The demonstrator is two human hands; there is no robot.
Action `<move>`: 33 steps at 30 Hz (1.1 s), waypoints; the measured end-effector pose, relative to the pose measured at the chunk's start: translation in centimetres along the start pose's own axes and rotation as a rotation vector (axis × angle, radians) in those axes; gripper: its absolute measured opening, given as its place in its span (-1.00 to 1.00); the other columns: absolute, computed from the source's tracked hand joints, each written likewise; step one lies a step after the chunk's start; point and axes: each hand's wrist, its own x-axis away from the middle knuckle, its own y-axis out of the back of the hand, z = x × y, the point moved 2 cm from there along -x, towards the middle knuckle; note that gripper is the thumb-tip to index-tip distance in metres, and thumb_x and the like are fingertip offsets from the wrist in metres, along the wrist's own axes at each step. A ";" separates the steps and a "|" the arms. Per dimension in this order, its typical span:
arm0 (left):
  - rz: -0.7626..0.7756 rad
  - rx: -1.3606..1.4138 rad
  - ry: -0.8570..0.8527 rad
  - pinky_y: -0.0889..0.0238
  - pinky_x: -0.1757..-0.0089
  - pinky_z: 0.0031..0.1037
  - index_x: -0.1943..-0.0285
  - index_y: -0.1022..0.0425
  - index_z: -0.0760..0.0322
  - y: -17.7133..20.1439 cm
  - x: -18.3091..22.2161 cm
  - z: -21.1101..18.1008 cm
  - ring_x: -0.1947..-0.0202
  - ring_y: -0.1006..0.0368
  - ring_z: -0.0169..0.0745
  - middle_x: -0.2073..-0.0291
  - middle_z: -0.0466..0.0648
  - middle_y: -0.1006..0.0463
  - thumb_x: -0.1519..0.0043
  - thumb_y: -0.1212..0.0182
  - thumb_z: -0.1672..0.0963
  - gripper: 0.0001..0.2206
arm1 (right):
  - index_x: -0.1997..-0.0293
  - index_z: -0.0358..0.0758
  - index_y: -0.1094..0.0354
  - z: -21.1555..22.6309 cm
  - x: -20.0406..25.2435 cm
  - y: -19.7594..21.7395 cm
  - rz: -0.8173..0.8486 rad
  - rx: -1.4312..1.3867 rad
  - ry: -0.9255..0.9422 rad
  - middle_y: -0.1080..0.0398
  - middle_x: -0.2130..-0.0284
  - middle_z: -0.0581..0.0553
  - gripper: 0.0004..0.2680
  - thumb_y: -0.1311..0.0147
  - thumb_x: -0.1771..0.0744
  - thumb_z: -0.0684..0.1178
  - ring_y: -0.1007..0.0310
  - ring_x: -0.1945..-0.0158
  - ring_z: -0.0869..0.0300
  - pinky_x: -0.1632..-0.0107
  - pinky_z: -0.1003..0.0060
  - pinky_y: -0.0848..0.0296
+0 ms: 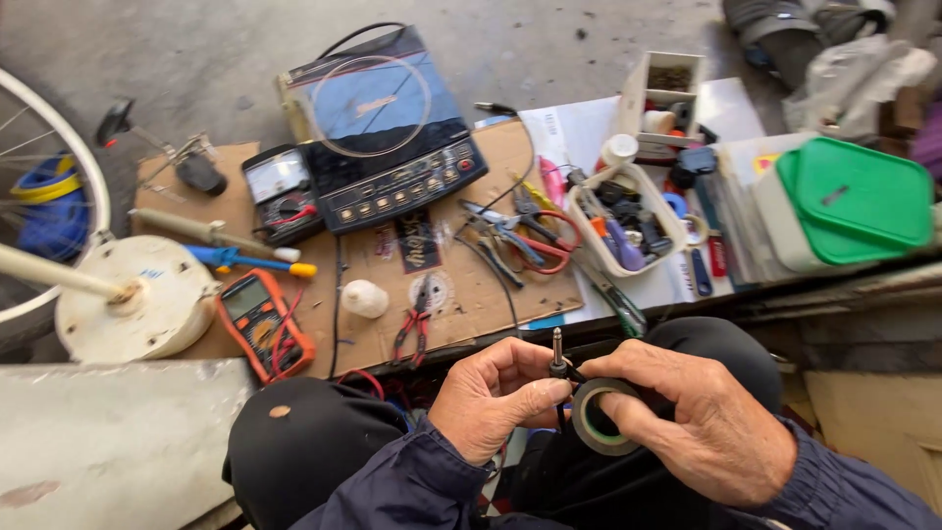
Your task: Wrapping electrical tape around a wire connection to insulate and secure it.
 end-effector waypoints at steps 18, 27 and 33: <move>0.393 -0.114 -0.009 -0.59 0.00 -0.44 -0.23 -0.61 0.48 -2.8 -3.4 -0.7 0.13 -0.67 -0.24 0.14 0.08 -0.73 -0.33 -0.37 0.26 -0.71 | -0.04 -0.12 -0.70 1.4 3.2 3.4 -0.077 0.119 -0.020 -0.62 0.37 0.06 -0.75 -0.32 -0.26 -0.11 -0.53 0.44 0.28 0.38 0.37 -0.54; 0.381 -0.131 -0.158 -0.58 -0.03 -0.43 -0.25 -0.59 0.43 -3.7 -3.7 -0.1 0.07 -0.64 -0.25 0.03 0.06 -0.71 -0.37 -0.34 0.24 -0.73 | -0.06 -0.08 -0.67 1.7 3.6 2.3 -0.240 0.207 0.092 -0.57 0.38 0.13 -0.71 -0.40 -0.23 -0.10 -0.40 0.61 0.34 0.55 0.41 -0.42; 0.290 -0.220 -0.326 -0.60 -0.02 -0.47 -0.18 -0.63 0.43 -4.5 -3.7 0.4 0.11 -0.64 -0.28 0.07 0.04 -0.68 -0.34 -0.34 0.29 -0.76 | -0.06 -0.22 -0.53 1.5 3.8 0.6 -0.348 0.376 0.212 -0.53 0.32 0.00 -0.69 -0.37 -0.22 -0.15 -0.53 0.46 0.19 0.40 0.33 -0.51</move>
